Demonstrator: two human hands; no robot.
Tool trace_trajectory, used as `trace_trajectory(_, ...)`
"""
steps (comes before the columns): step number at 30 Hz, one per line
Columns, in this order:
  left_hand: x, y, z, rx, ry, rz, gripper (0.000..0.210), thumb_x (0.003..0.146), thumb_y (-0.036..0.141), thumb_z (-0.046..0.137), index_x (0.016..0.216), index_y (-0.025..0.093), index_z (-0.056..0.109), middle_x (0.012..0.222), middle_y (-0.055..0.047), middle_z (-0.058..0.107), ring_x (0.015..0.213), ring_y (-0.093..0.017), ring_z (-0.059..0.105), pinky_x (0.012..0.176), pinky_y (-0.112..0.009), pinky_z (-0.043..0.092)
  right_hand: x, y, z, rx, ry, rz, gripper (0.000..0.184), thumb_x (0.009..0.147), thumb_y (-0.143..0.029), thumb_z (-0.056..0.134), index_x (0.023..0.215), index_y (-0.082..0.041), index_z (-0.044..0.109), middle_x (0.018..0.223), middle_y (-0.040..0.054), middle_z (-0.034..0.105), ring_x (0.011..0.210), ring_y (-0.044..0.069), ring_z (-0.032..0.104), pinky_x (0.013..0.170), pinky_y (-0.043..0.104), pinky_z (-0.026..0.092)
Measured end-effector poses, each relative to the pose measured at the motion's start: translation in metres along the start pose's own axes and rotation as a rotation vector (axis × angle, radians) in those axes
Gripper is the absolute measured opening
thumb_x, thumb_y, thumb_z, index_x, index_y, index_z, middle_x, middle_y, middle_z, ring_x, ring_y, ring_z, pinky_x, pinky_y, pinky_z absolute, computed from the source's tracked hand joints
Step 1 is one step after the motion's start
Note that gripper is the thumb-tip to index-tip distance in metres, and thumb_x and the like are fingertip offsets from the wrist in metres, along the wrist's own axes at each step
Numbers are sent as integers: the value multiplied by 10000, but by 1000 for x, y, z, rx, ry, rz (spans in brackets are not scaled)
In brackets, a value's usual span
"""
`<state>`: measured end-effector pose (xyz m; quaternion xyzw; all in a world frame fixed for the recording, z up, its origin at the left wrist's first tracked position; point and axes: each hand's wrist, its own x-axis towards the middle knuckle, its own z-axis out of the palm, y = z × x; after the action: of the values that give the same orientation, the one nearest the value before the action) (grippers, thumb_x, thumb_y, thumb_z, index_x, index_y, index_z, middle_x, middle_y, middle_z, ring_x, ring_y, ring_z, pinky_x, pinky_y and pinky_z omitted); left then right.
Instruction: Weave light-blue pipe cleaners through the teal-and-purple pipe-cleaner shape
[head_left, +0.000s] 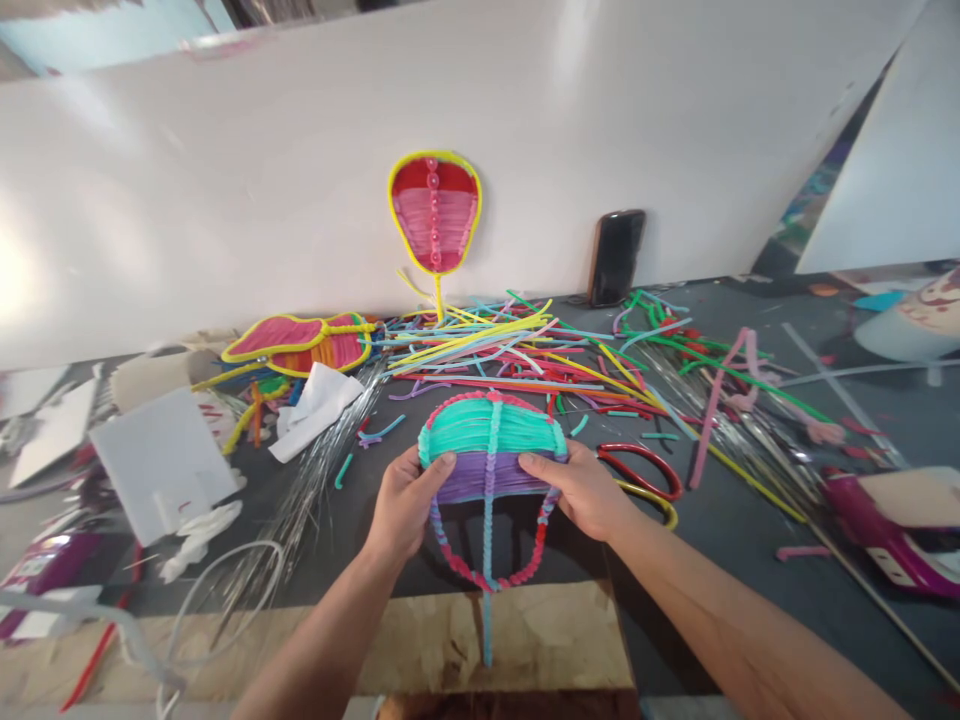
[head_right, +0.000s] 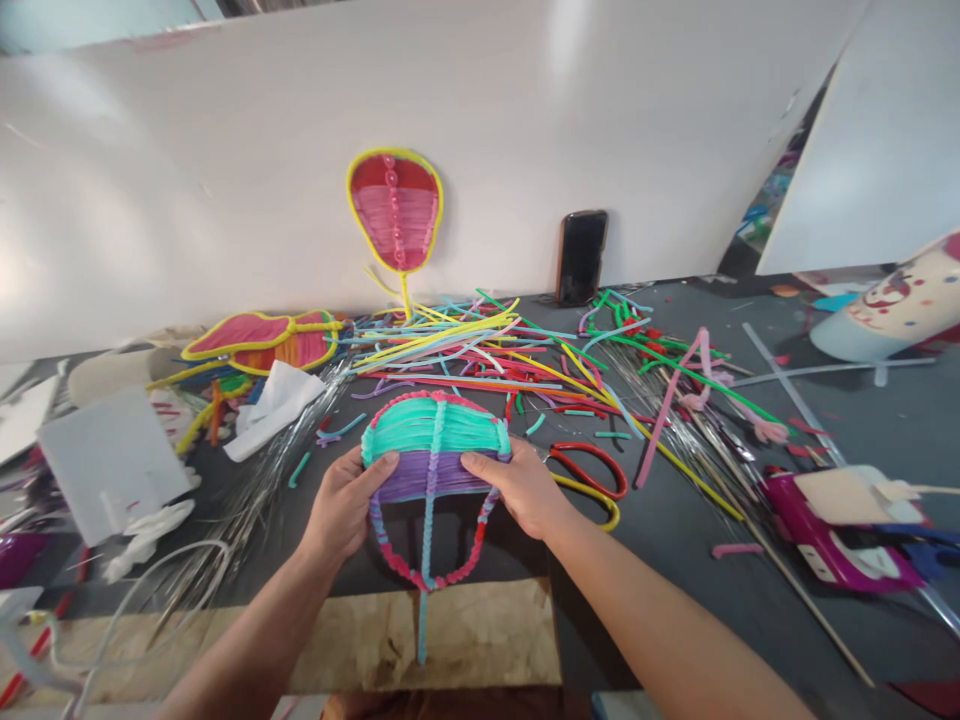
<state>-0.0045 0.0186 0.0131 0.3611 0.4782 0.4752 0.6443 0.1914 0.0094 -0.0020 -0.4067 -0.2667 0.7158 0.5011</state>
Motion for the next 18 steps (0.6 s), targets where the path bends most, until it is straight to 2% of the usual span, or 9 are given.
trace_trajectory(4,0,0,-3,31,23,4,258,713,331,726,907,164,696,773,-12,721,677,-155,640,704,-286,500,2,-5,-3,-9,-18,-50,331,641,-377,787,918,-222,696,845,17,718,839,219,655,826,391,498)
trace_trajectory(11,-1,-3,0,72,28,88,257,773,364,662,946,176,686,820,-14,711,740,-168,638,741,-294,494,6,2,-8,-151,69,-104,321,630,-434,776,837,-203,692,774,7,684,722,195,614,769,378,485)
trace_trajectory(15,3,3,-5,85,-11,-1,289,744,411,678,894,164,675,707,-11,675,643,-153,610,645,-268,492,7,1,-11,-201,17,-80,318,640,-434,768,832,-196,680,772,9,674,713,187,601,735,348,472)
trace_trajectory(18,7,5,-10,124,19,8,335,741,485,653,831,162,654,603,10,606,543,-127,546,531,-229,445,5,1,-11,-290,-31,-67,340,668,-468,739,848,-188,665,750,11,647,706,185,578,694,325,455)
